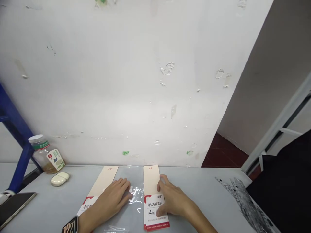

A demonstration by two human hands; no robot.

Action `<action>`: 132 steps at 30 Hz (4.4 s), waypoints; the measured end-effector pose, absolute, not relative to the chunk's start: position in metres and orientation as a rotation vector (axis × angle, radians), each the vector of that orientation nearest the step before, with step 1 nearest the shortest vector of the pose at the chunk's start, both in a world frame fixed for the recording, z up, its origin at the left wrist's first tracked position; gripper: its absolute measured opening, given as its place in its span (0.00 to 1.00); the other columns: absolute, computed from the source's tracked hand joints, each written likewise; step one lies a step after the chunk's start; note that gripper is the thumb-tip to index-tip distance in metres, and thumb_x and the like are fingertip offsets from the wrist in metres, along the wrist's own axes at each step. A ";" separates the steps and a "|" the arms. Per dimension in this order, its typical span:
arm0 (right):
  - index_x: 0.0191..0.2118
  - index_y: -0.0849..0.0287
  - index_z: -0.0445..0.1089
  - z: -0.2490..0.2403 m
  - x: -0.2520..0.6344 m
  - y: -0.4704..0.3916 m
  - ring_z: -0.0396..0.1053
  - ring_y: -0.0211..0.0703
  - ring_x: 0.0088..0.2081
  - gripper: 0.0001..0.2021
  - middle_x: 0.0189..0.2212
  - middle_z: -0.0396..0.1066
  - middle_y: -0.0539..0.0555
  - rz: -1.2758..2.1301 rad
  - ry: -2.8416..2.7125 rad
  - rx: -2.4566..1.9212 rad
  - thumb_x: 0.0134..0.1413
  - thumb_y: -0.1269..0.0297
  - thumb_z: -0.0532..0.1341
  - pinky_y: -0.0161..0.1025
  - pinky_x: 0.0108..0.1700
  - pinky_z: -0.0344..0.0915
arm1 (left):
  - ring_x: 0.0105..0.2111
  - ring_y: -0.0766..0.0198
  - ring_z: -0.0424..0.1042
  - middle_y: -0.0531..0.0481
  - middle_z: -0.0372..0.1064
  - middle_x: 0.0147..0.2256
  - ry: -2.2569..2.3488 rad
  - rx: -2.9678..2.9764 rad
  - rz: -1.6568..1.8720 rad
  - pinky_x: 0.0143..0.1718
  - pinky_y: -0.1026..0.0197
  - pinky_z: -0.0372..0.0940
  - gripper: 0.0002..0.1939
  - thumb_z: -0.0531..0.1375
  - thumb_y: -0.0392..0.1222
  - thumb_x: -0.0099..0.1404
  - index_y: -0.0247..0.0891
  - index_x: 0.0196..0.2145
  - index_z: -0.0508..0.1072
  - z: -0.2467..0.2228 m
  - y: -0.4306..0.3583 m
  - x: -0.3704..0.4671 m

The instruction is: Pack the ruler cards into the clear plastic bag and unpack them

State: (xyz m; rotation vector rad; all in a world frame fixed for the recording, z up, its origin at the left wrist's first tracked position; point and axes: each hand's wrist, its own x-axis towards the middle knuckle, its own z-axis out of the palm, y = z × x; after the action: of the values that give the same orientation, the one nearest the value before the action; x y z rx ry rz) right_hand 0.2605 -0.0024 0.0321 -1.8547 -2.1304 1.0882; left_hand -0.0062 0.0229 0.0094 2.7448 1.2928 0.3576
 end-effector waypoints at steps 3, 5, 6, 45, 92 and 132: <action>0.36 0.52 0.61 0.032 0.260 -0.003 0.68 0.46 0.40 0.23 0.66 0.46 0.47 1.081 -2.129 -1.859 0.31 0.61 0.71 0.44 0.43 0.63 | 0.32 0.57 0.65 0.49 0.68 0.35 1.280 2.792 0.382 0.33 0.56 0.58 0.12 0.47 0.43 0.73 0.41 0.33 0.66 0.000 0.023 -0.006; 0.34 0.54 0.62 0.032 0.260 -0.003 0.68 0.48 0.42 0.22 0.67 0.43 0.47 1.077 -2.118 -1.882 0.30 0.62 0.71 0.44 0.43 0.63 | 0.31 0.58 0.64 0.49 0.68 0.34 1.268 2.802 0.425 0.33 0.56 0.57 0.14 0.45 0.43 0.74 0.41 0.33 0.66 -0.004 0.025 -0.007; 0.33 0.54 0.62 0.032 0.261 -0.004 0.69 0.49 0.44 0.21 0.68 0.42 0.47 1.072 -2.110 -1.884 0.30 0.64 0.71 0.43 0.43 0.63 | 0.31 0.58 0.64 0.49 0.67 0.34 1.264 2.797 0.443 0.33 0.56 0.57 0.15 0.44 0.43 0.74 0.40 0.33 0.66 -0.006 0.026 -0.007; 0.47 0.50 0.53 0.018 0.256 0.002 0.53 0.28 0.17 0.23 0.26 0.62 0.42 1.662 -1.517 -1.477 0.48 0.62 0.64 0.25 0.12 0.47 | 0.28 0.59 0.62 0.51 0.66 0.29 1.333 2.582 0.614 0.34 0.55 0.56 0.14 0.43 0.43 0.74 0.42 0.31 0.60 -0.004 0.023 -0.008; 0.30 0.58 0.70 0.002 0.205 -0.004 0.63 0.39 0.28 0.14 0.25 0.67 0.49 1.070 -1.657 -1.349 0.58 0.54 0.57 0.35 0.31 0.59 | 0.29 0.57 0.65 0.50 0.66 0.29 0.992 3.150 0.559 0.37 0.52 0.55 0.13 0.46 0.37 0.73 0.39 0.32 0.66 0.003 0.017 0.001; 0.28 0.60 0.70 0.018 0.207 -0.005 0.51 0.32 0.18 0.17 0.14 0.57 0.43 1.379 -1.399 -1.401 0.51 0.48 0.61 0.32 0.23 0.50 | 0.26 0.66 0.65 0.55 0.65 0.30 0.999 1.595 0.600 0.29 0.63 0.59 0.11 0.61 0.47 0.57 0.40 0.31 0.64 0.038 0.042 -0.013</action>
State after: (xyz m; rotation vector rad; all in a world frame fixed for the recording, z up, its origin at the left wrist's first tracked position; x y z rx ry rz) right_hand 0.2070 -0.0047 0.0185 -1.4014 -1.3986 1.3791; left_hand -0.0131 0.0419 0.0378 1.5953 0.9992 0.5999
